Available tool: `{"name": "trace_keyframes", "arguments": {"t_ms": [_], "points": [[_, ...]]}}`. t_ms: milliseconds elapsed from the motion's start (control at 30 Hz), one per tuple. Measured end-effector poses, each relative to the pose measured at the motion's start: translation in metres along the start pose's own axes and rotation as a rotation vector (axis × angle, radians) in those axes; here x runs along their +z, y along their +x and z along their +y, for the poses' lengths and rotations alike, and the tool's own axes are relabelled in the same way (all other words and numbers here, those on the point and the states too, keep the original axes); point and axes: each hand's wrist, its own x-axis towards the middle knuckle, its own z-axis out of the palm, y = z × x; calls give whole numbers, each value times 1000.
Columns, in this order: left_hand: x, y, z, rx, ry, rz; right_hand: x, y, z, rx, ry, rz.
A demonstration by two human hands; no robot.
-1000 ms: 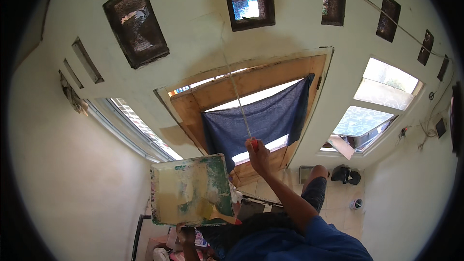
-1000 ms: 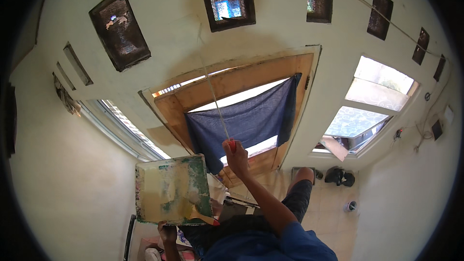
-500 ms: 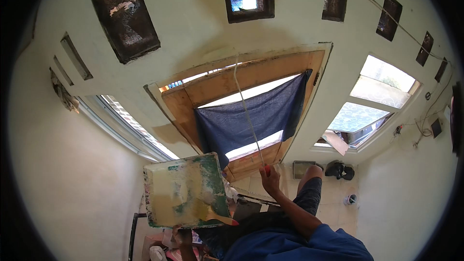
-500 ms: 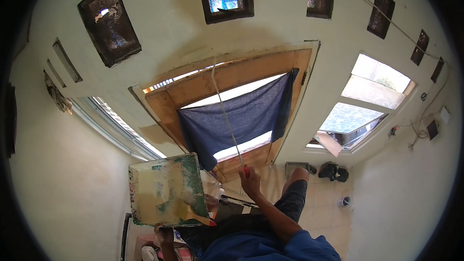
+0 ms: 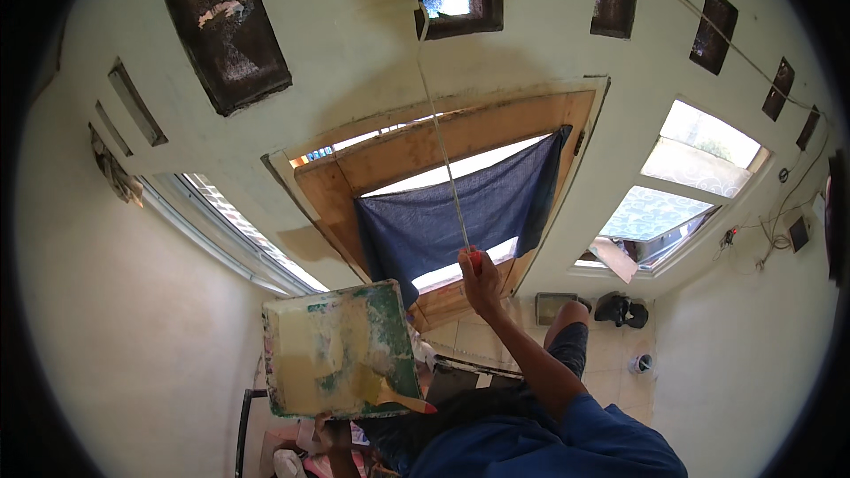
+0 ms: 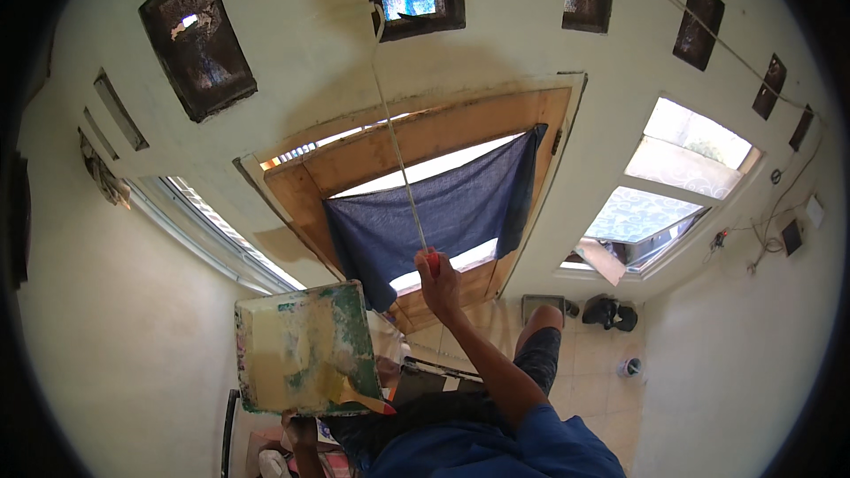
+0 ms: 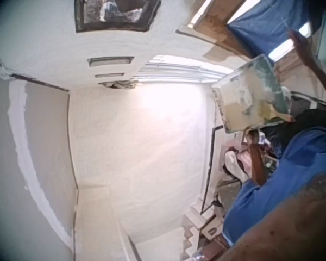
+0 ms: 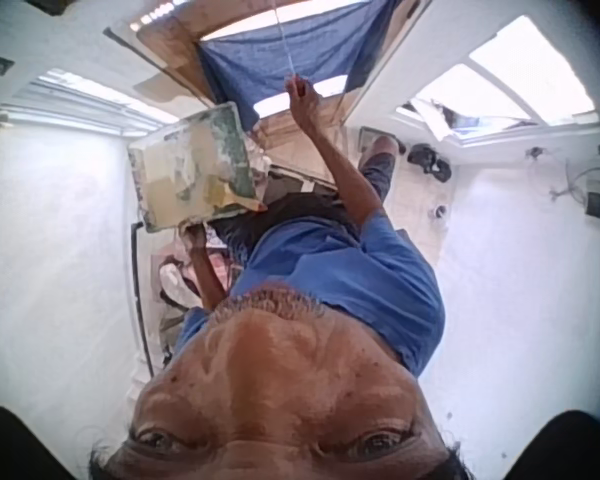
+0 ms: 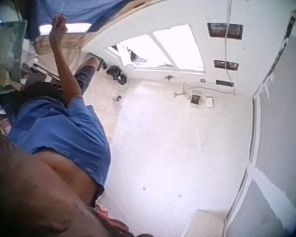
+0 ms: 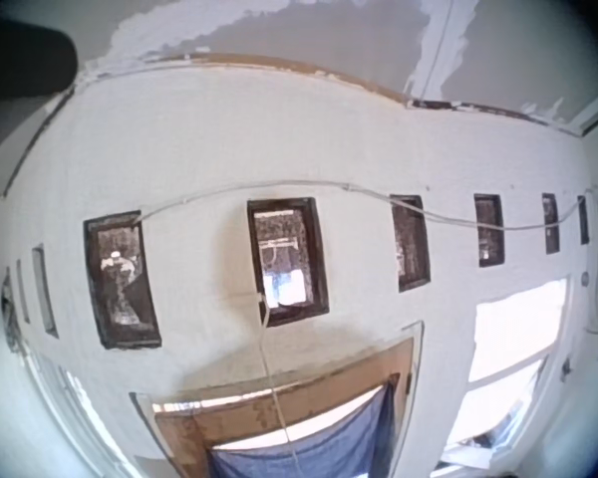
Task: The person paints the wall and door frame using a roller and a brush, dipping the tools into a paint tray.
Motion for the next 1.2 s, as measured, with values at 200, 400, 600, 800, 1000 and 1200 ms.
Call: {"name": "trace_keyframes", "arguments": {"t_ms": [200,400,600,800,1000,1200], "points": [[-1,0,-5,29,32,52,-23,-55,57,84,-274,-72],[-5,-2,2,15,42,8,-26,-62,46,102,-204,-74],[13,-1,-5,42,57,-1,0,27,-21,-230,-102,89],[-98,27,-27,289,389,82,10,97,-112,-281,18,86],[-95,24,-30,253,350,108,-3,54,-64,-116,-121,-15],[-32,5,-14,111,64,106,-10,5,-10,-175,-92,76]]}}
